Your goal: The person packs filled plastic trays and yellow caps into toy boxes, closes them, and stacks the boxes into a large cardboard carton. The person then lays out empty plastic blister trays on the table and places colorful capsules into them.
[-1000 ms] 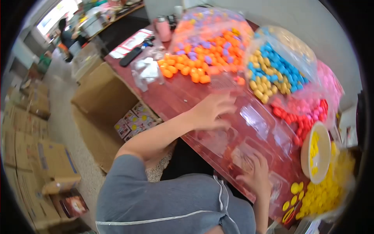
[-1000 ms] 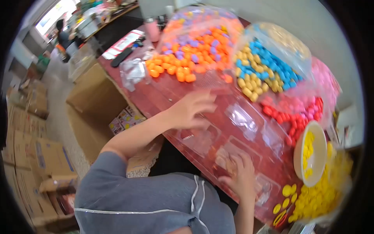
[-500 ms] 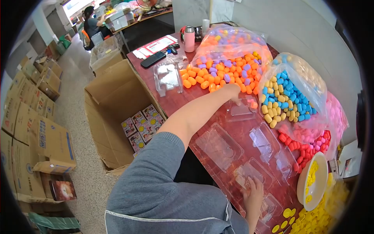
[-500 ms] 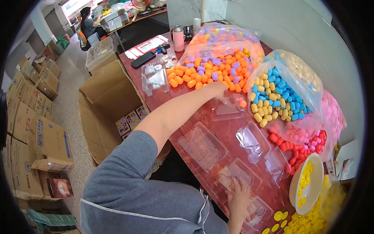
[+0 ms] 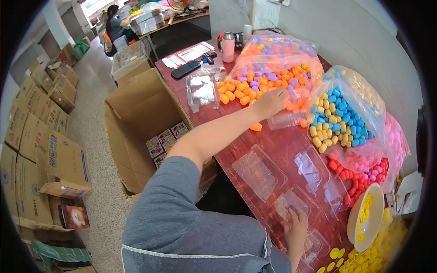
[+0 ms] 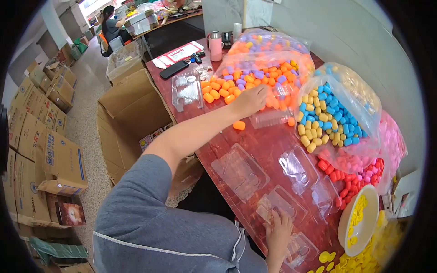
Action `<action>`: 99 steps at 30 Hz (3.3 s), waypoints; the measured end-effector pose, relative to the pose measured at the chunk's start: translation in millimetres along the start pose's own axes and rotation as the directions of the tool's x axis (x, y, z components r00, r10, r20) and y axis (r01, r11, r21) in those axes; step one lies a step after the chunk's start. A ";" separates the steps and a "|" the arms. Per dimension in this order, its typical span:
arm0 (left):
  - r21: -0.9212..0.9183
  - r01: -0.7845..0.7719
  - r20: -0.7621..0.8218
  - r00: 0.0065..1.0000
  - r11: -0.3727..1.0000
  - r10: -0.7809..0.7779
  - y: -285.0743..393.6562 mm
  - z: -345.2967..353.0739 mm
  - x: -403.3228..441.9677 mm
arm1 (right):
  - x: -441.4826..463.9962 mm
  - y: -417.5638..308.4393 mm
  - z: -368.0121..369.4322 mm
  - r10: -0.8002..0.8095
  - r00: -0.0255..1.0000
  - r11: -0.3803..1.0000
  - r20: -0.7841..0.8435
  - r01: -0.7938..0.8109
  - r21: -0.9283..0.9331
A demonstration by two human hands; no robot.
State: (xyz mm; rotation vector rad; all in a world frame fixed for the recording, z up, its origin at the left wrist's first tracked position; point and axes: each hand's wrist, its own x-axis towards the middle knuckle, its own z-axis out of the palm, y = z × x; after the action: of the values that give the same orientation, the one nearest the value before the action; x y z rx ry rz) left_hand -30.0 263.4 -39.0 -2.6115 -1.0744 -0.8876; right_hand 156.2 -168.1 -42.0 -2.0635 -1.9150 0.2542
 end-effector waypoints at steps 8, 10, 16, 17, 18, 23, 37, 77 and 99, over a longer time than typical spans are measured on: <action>-0.399 -0.527 -0.141 0.844 0.751 0.518 16.7 -59.9 -92.4 | -8.4 4.5 -4.2 0.049 0.999 0.999 -0.015 -0.049 -0.010; -0.439 -0.495 -0.131 0.861 0.750 0.492 22.3 -76.1 -102.2 | -7.6 4.1 -5.9 0.029 0.999 1.000 -0.022 -0.029 -0.012; -0.465 -0.170 0.243 0.919 0.869 0.310 25.7 -69.3 -99.7 | -7.0 11.0 2.1 0.023 1.000 1.000 -0.014 -0.023 -0.019; -0.437 -0.146 0.318 0.898 0.888 0.304 26.7 -64.9 -96.4 | -8.5 12.5 1.6 0.029 1.000 0.999 -0.011 -0.030 -0.025; -0.454 -0.156 0.319 0.891 0.877 0.323 26.2 -57.1 -93.7 | -9.4 12.8 -0.3 0.054 0.998 0.998 -0.011 -0.054 -0.027; -0.613 -0.065 0.435 0.804 0.787 0.406 35.4 -10.2 -79.3 | -11.8 9.1 -18.2 0.047 0.996 0.997 -0.074 -0.051 -0.058; -0.381 -0.126 0.689 0.623 0.916 0.372 129.0 -120.4 -141.6 | -126.4 87.1 -24.2 0.601 0.722 0.716 -0.342 -0.677 -0.169; -0.256 0.004 0.106 0.994 0.967 0.023 132.8 -68.9 -186.9 | 457.8 -60.4 96.5 -0.364 0.929 0.926 -0.073 0.369 0.076; -0.446 0.282 -0.166 0.906 0.849 -0.389 -0.3 -54.6 -68.9 | 379.6 -49.5 -12.1 -0.303 0.943 0.838 0.139 0.195 0.509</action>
State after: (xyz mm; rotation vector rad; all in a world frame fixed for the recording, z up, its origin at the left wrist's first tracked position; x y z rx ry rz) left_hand -93.8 203.1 -35.7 -2.5472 -1.4328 -1.6449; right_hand 147.6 210.1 17.4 -1.4819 -1.9557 0.8363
